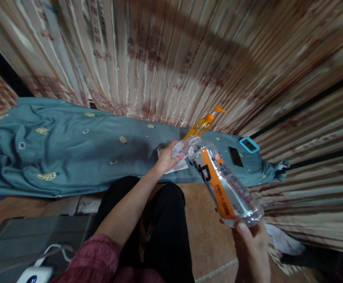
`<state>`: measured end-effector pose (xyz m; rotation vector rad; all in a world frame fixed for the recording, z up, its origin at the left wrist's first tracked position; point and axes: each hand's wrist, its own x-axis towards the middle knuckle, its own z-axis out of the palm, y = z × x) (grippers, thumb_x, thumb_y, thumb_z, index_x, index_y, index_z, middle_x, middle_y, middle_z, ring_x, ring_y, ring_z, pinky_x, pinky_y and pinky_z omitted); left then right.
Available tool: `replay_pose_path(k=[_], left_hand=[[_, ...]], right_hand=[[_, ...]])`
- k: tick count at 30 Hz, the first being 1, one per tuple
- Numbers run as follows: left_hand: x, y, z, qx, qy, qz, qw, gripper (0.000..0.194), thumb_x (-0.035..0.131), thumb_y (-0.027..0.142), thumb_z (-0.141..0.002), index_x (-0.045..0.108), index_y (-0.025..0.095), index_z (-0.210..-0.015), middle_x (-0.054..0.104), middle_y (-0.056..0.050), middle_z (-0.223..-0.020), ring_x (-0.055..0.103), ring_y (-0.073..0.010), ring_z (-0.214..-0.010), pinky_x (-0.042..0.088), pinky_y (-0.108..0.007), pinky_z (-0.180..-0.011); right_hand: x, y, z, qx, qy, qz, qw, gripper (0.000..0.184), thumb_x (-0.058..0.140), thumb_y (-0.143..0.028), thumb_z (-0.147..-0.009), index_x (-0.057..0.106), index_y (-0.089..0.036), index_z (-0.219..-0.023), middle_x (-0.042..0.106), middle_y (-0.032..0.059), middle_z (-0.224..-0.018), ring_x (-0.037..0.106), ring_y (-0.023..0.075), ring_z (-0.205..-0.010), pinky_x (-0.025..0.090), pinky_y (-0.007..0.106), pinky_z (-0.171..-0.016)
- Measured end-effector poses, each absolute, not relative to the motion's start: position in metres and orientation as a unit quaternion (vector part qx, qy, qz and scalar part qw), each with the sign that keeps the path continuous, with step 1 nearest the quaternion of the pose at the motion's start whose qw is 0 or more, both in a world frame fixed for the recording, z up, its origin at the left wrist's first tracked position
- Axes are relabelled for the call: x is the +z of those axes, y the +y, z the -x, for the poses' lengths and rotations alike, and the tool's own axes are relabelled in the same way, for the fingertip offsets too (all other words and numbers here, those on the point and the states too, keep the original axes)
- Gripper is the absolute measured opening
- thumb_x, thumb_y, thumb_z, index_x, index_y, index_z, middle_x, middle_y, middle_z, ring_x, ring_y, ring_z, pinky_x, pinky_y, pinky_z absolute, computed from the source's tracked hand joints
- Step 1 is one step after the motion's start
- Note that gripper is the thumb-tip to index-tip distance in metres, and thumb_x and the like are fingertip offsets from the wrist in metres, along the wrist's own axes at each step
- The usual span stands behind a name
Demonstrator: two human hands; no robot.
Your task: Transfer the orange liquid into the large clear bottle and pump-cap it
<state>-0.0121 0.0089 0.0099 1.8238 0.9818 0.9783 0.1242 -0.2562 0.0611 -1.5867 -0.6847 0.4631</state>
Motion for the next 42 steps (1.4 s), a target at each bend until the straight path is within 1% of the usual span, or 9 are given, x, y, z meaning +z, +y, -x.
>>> replay_pose_path(k=[8,13,21,23,27,29,33,39,42], left_hand=[[0.0071,0.0096,0.0108,0.395,0.391,-0.721,0.414,0.058,0.072,0.024,-0.071,0.052,0.02,-0.126,0.067,-0.005,-0.119,0.065,-0.0233,-0.106,0.049,-0.034,-0.097],[0.0065,0.01,0.0109,0.392,0.385,-0.724,0.417,0.058,0.071,0.024,-0.072,0.051,0.018,-0.127,0.068,-0.006,-0.118,0.065,-0.0241,-0.105,0.05,-0.035,-0.096],[0.0086,0.0096,0.0109,0.383,0.398,-0.725,0.411,0.06,0.072,0.021,-0.071,0.051,0.017,-0.128,0.065,-0.008,-0.124,0.063,-0.0249,-0.11,0.048,-0.036,-0.099],[0.0095,0.0093,0.0112,0.383,0.395,-0.727,0.412,0.061,0.073,0.02,-0.071,0.051,0.016,-0.128,0.066,-0.009,-0.123,0.063,-0.025,-0.11,0.048,-0.036,-0.099],[0.0092,0.0095,0.0113,0.384,0.395,-0.727,0.41,0.06,0.073,0.02,-0.072,0.051,0.015,-0.128,0.066,-0.009,-0.119,0.064,-0.0247,-0.106,0.049,-0.036,-0.098],[0.0083,0.0098,0.011,0.385,0.397,-0.726,0.409,0.06,0.073,0.02,-0.071,0.051,0.015,-0.127,0.067,-0.008,-0.119,0.065,-0.0246,-0.106,0.049,-0.035,-0.097],[0.0072,0.01,0.0106,0.39,0.396,-0.724,0.409,0.061,0.074,0.019,-0.069,0.052,0.019,-0.126,0.067,-0.006,-0.118,0.064,-0.0239,-0.106,0.049,-0.035,-0.097],[0.0082,0.0097,0.0114,0.39,0.392,-0.726,0.409,0.06,0.073,0.019,-0.07,0.052,0.016,-0.126,0.067,-0.007,-0.118,0.065,-0.0246,-0.105,0.05,-0.037,-0.097],[0.0076,0.01,0.0111,0.383,0.397,-0.728,0.408,0.06,0.073,0.02,-0.07,0.051,0.018,-0.127,0.066,-0.007,-0.121,0.064,-0.0243,-0.108,0.049,-0.036,-0.098]], right_hand=[[0.0606,-0.2571,-0.1252,0.209,-0.3,0.685,0.63,0.078,0.075,-0.047,-0.067,0.049,-0.021,-0.136,0.057,0.0145,-0.132,0.056,0.0361,-0.121,0.041,0.06,-0.101],[0.062,-0.2581,-0.1239,0.204,-0.299,0.691,0.626,0.079,0.074,-0.048,-0.067,0.048,-0.022,-0.137,0.058,0.0136,-0.131,0.055,0.036,-0.122,0.037,0.061,-0.105],[0.058,-0.2596,-0.1281,0.196,-0.323,0.697,0.609,0.078,0.071,-0.049,-0.071,0.045,-0.021,-0.14,0.057,0.0142,-0.133,0.056,0.0351,-0.121,0.044,0.058,-0.099],[0.059,-0.2587,-0.1269,0.198,-0.318,0.694,0.615,0.078,0.072,-0.049,-0.07,0.046,-0.021,-0.138,0.057,0.0141,-0.132,0.056,0.0358,-0.121,0.043,0.06,-0.1],[0.0591,-0.2575,-0.1269,0.204,-0.3,0.688,0.628,0.078,0.074,-0.048,-0.068,0.048,-0.021,-0.137,0.057,0.0141,-0.133,0.053,0.0379,-0.125,0.032,0.065,-0.106],[0.0573,-0.2579,-0.1291,0.205,-0.3,0.688,0.628,0.078,0.075,-0.049,-0.067,0.05,-0.021,-0.135,0.057,0.0146,-0.132,0.054,0.0384,-0.124,0.029,0.067,-0.107],[0.0547,-0.2588,-0.1323,0.204,-0.308,0.688,0.625,0.077,0.075,-0.049,-0.067,0.05,-0.021,-0.135,0.058,0.0152,-0.131,0.056,0.0385,-0.121,0.033,0.066,-0.105],[0.0595,-0.2576,-0.1274,0.203,-0.313,0.69,0.62,0.077,0.073,-0.049,-0.068,0.049,-0.022,-0.136,0.059,0.0147,-0.13,0.056,0.0372,-0.121,0.036,0.065,-0.103],[0.0598,-0.2579,-0.1274,0.202,-0.308,0.694,0.618,0.077,0.073,-0.05,-0.069,0.049,-0.022,-0.136,0.059,0.015,-0.13,0.058,0.0365,-0.118,0.041,0.062,-0.1]])
